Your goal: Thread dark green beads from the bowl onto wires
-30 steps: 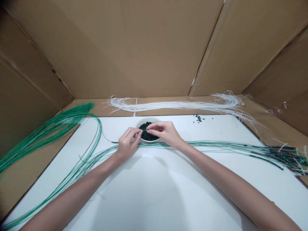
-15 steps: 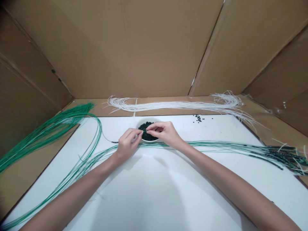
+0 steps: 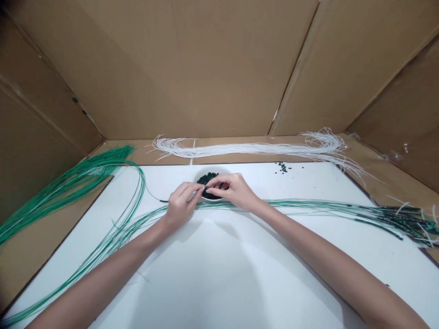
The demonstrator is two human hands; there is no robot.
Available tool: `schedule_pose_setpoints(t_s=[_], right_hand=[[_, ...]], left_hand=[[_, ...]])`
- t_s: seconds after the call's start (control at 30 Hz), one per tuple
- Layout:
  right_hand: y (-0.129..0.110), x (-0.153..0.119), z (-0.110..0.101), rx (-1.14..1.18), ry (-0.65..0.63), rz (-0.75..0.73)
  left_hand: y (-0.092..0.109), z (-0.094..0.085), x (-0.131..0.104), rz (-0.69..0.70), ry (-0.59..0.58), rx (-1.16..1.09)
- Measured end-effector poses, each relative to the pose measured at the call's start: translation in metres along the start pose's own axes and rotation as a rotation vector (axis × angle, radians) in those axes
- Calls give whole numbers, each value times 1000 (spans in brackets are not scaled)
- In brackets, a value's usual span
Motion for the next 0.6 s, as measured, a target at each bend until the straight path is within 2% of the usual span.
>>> schedule_pose_setpoints(t_s=[0.6], right_hand=[[1, 0, 0, -53, 32, -17]], left_hand=[[4, -1, 1, 28, 30, -10]])
Point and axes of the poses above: each hand's wrist, its own x-axis towards the middle knuckle, its own z-axis out of the palm, y = z × x, the point moved 5 cm from there along x, towards the middle knuckle, and after that the axes turned 5 degrees about -z, right-handed, at the moved point
